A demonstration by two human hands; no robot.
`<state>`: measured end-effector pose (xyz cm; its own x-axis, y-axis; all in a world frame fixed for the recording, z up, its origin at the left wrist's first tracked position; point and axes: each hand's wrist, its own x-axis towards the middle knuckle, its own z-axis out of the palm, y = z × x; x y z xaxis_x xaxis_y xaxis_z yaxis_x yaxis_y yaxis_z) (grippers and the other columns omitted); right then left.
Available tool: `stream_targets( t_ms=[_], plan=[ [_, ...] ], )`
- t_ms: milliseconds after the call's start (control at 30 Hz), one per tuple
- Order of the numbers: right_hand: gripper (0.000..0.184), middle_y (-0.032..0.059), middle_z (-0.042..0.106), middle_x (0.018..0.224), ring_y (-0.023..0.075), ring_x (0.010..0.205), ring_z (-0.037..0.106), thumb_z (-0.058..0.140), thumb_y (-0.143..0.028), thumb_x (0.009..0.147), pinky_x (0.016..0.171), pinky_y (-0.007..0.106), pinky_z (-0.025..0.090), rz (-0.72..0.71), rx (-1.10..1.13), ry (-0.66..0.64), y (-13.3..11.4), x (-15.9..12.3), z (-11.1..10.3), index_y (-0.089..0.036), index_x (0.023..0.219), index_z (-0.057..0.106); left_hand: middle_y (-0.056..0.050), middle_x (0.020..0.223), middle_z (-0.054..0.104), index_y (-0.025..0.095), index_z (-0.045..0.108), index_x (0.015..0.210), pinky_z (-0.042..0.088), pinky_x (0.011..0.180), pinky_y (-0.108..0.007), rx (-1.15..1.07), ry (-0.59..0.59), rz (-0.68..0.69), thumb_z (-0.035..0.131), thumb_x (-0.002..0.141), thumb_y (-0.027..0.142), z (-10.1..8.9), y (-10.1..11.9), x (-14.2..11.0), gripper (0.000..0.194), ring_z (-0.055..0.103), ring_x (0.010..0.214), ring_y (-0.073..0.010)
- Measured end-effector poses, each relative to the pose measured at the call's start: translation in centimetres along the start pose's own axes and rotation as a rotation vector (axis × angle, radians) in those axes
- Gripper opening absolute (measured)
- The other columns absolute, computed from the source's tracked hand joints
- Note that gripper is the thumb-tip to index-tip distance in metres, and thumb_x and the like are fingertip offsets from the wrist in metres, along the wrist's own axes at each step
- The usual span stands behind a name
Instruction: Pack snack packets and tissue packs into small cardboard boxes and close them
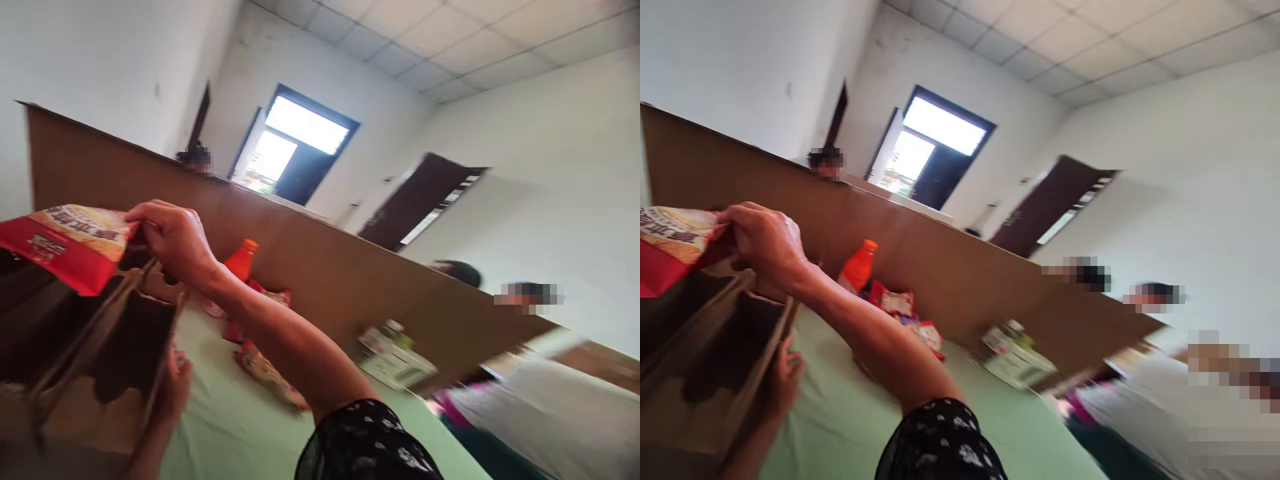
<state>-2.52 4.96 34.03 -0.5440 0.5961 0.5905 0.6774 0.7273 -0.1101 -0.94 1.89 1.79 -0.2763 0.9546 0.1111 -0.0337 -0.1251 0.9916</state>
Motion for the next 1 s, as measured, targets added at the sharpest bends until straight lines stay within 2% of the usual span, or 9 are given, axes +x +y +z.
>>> stream_targets(
  t_ms=[100, 200, 300, 433, 567, 667, 767, 867, 1000],
  plan=[
    [0.046, -0.0039, 0.077, 0.108, 0.0118, 0.097, 0.07, 0.042, -0.002, 0.085, 0.087, 0.022, 0.052, 0.183, 0.037, 0.007, 6.5, -7.5, -4.2, -0.024, 0.106, 0.076, -0.011, 0.117, 0.064, 0.016, 0.05, 0.136, 0.057, 0.083, -0.039, -0.005, -0.053, -0.023, 0.062, 0.09, 0.027, 0.4, -0.5, 1.3, 0.048, 0.066, 0.1, -0.0231],
    [0.04, -0.0013, 0.079, 0.101, 0.0127, 0.089, 0.072, 0.047, -0.006, 0.084, 0.081, 0.022, 0.052, 0.432, -0.16, -0.028, 12.7, -15.3, -8.1, -0.023, 0.102, 0.078, -0.01, 0.102, 0.067, 0.014, 0.047, 0.139, 0.056, 0.071, -0.033, 0.026, -0.048, -0.043, 0.058, 0.078, 0.025, 0.2, -0.3, 1.5, 0.063, 0.069, 0.089, -0.0229],
    [0.036, 0.0035, 0.08, 0.099, 0.018, 0.089, 0.073, 0.049, -0.009, 0.084, 0.081, 0.028, 0.052, 0.607, -0.288, 0.007, 18.3, -20.9, -10.8, -0.022, 0.098, 0.08, -0.009, 0.099, 0.069, 0.016, 0.048, 0.138, 0.052, 0.058, -0.029, 0.068, -0.024, -0.062, 0.059, 0.071, 0.032, -0.1, 0.6, 1.0, 0.069, 0.067, 0.073, -0.0203],
    [0.035, 0.0087, 0.079, 0.107, 0.0227, 0.098, 0.073, 0.05, -0.011, 0.086, 0.084, 0.032, 0.053, 0.745, -0.355, 0.048, 23.9, -25.5, -11.3, -0.022, 0.098, 0.08, -0.009, 0.1, 0.07, 0.018, 0.048, 0.138, 0.052, 0.06, -0.032, 0.109, -0.015, -0.057, 0.063, 0.066, 0.038, -0.3, 1.9, 0.7, 0.076, 0.067, 0.073, -0.0217],
    [0.026, 0.0044, 0.081, 0.101, 0.021, 0.093, 0.074, 0.061, -0.009, 0.077, 0.08, 0.027, 0.054, 0.754, -0.297, -0.035, 26.2, -28.5, -9.4, -0.026, 0.082, 0.08, -0.012, 0.112, 0.067, 0.02, 0.049, 0.135, 0.054, 0.067, -0.035, 0.107, -0.014, -0.033, 0.063, 0.062, 0.038, -0.2, 2.5, 0.8, 0.077, 0.068, 0.089, -0.0262],
    [0.03, 0.0053, 0.079, 0.109, 0.0207, 0.1, 0.074, 0.056, -0.01, 0.08, 0.088, 0.03, 0.055, 0.687, -0.229, -0.032, 25.9, -28.9, -8.4, -0.026, 0.089, 0.08, -0.015, 0.134, 0.058, 0.021, 0.048, 0.135, 0.055, 0.075, -0.036, 0.099, 0.013, -0.015, 0.06, 0.063, 0.036, 0.0, 2.4, 0.4, 0.074, 0.067, 0.1, -0.0259],
    [0.033, 0.0067, 0.078, 0.113, 0.0206, 0.106, 0.072, 0.05, -0.013, 0.084, 0.095, 0.035, 0.055, 0.558, -0.131, -0.019, 24.3, -27.1, -7.7, -0.024, 0.091, 0.08, -0.017, 0.138, 0.056, 0.018, 0.047, 0.136, 0.055, 0.076, -0.034, 0.097, 0.04, -0.02, 0.056, 0.067, 0.033, 0.2, 1.9, -0.5, 0.071, 0.067, 0.1, -0.0237],
    [0.032, 0.0072, 0.078, 0.111, 0.0217, 0.103, 0.073, 0.049, -0.018, 0.085, 0.093, 0.037, 0.057, 0.389, -0.004, -0.017, 22.1, -23.1, -5.8, -0.024, 0.089, 0.08, -0.017, 0.134, 0.06, 0.016, 0.049, 0.135, 0.055, 0.072, -0.032, 0.09, 0.059, -0.037, 0.054, 0.068, 0.025, 0.4, 0.9, -1.1, 0.068, 0.067, 0.094, -0.0217],
    [0.027, 0.0067, 0.077, 0.112, 0.0229, 0.103, 0.073, 0.053, -0.022, 0.086, 0.092, 0.038, 0.057, 0.164, 0.152, -0.051, 17.3, -15.4, -0.7, -0.026, 0.091, 0.08, -0.014, 0.135, 0.061, 0.018, 0.05, 0.137, 0.053, 0.08, -0.03, 0.07, 0.077, -0.045, 0.053, 0.068, 0.015, 0.7, -0.4, -1.4, 0.069, 0.066, 0.099, -0.0193]
  ],
)
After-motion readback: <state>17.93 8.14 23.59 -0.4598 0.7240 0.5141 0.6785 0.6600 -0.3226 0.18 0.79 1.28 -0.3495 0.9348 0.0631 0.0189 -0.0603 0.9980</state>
